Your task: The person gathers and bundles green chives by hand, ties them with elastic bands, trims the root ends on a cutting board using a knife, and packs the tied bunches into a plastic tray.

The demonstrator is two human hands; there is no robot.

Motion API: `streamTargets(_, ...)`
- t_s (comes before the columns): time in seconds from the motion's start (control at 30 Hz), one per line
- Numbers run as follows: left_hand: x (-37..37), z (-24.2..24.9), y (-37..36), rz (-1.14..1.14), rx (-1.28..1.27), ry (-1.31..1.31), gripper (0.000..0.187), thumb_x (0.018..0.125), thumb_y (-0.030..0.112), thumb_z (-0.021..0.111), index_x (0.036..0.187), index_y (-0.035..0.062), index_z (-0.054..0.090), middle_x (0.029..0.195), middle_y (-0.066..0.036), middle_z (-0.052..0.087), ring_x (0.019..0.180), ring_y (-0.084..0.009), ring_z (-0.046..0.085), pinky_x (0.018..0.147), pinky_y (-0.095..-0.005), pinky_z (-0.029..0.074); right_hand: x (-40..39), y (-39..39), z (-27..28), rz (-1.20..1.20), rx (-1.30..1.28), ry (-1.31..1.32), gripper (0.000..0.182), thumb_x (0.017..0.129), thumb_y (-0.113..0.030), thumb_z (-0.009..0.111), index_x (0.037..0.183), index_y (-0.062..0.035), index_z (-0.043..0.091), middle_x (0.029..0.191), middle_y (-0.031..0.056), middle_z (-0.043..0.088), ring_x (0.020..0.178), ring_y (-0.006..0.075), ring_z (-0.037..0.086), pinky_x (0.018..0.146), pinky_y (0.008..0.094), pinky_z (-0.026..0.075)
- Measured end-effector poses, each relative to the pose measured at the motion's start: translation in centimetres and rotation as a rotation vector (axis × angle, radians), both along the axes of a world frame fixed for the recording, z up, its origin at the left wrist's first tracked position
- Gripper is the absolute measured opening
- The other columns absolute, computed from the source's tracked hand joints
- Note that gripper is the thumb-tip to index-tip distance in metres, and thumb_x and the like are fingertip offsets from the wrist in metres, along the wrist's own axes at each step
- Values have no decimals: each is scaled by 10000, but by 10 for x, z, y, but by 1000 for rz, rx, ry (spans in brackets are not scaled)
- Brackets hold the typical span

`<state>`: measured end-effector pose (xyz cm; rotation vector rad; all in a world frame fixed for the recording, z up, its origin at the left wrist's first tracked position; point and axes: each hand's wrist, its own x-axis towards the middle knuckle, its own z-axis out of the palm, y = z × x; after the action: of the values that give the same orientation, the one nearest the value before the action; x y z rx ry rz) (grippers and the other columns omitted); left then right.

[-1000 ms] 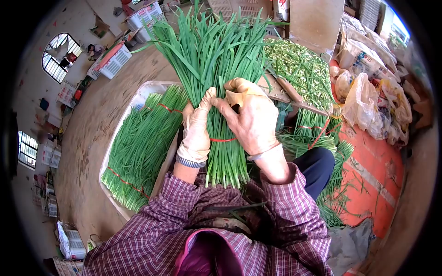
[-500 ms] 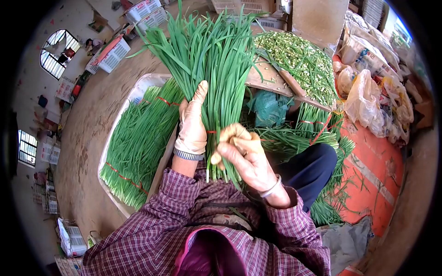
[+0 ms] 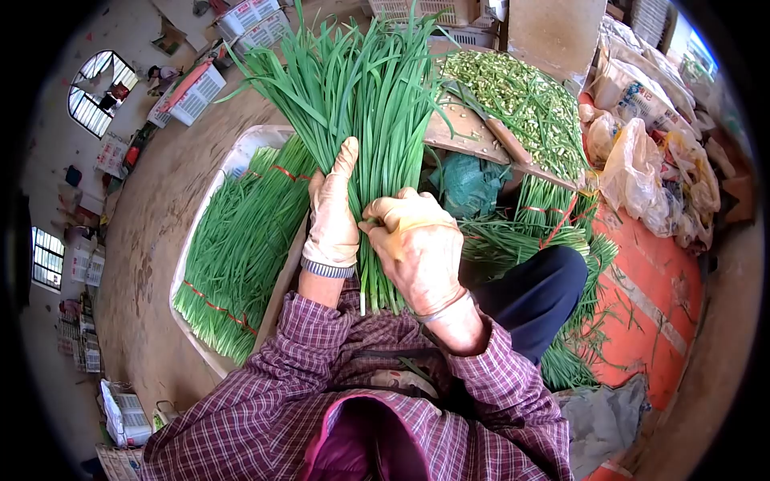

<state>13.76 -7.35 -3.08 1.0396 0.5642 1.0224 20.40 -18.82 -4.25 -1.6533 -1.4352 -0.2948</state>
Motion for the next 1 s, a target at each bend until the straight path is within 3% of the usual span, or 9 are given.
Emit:
streamTargets(0.23, -2, -6, 2, 37, 55, 58, 503, 967, 381, 708, 1296, 19, 592, 1209, -53, 639, 1076, -157, 587, 969, -326, 473, -4, -8, -9, 117, -41, 175, 52, 804, -36, 727, 851, -40, 704, 875, 85, 722, 760, 235, 699, 689, 338, 527)
streamTargets(0.33, -2, -1, -3, 15, 46, 49, 536, 959, 402, 712, 1313, 21, 585, 1229, -57, 636, 1072, -163, 599, 960, -335, 490, 4, -12, -8, 338, 38, 417, 37, 867, -66, 723, 878, -35, 740, 822, 74, 699, 730, 230, 685, 627, 314, 544)
streamTargets(0.4, -2, -8, 2, -43, 19, 6, 541, 958, 405, 712, 1320, 25, 585, 1238, -58, 634, 1072, -165, 603, 953, -335, 495, 5, -26, 4, 584, -269, 1004, 124, 941, -54, 677, 873, 23, 746, 830, 78, 704, 701, 153, 684, 585, 273, 546)
streamTargets(0.47, -1, -16, 10, -59, 2, -3, 546, 955, 408, 716, 1322, 25, 587, 1241, -59, 636, 1081, -164, 602, 958, -334, 492, 17, -36, 2, 597, -145, 1028, 165, 959, -70, 678, 868, 60, 724, 904, 85, 706, 713, 120, 678, 564, 257, 534)
streamTargets(0.53, 0, -26, 17, 61, 154, 64, 560, 949, 411, 724, 1329, 25, 581, 1252, -59, 636, 1086, -163, 601, 963, -336, 491, 27, -42, 4, 311, -38, 879, 138, 931, -62, 693, 865, 54, 727, 980, 109, 717, 762, 176, 706, 631, 296, 554)
streamTargets(0.6, -1, -25, 14, 50, 94, 59, 550, 948, 400, 728, 1325, 29, 580, 1264, -64, 635, 1091, -163, 607, 966, -338, 494, 41, -40, -10, 153, -37, 281, 108, 847, -74, 726, 887, 26, 735, 1142, 133, 713, 931, 278, 706, 778, 358, 559)
streamTargets(0.7, 1, -17, 5, -31, 33, -39, 530, 946, 381, 733, 1313, 31, 581, 1264, -70, 636, 1094, -167, 614, 968, -338, 500, 33, -35, -5, 208, -120, 192, 165, 833, -163, 752, 863, -3, 731, 1233, 78, 694, 959, 253, 697, 789, 345, 552)
streamTargets(0.83, 1, -13, 0, -54, 3, -25, 527, 944, 368, 738, 1313, 30, 574, 1248, -70, 638, 1097, -175, 617, 971, -337, 504, 19, -13, 0, 150, -45, 2, 118, 828, -175, 740, 782, -68, 721, 1088, 5, 711, 934, 247, 688, 756, 366, 556)
streamTargets(1.0, 0, -23, 13, 78, 112, 97, 645, 913, 418, 760, 1363, 10, 543, 1321, -91, 605, 1173, -214, 575, 1046, -369, 446, 21, -2, -17, 316, -13, 114, 80, 831, -127, 708, 802, -57, 735, 866, 73, 704, 781, 281, 670, 687, 397, 529)
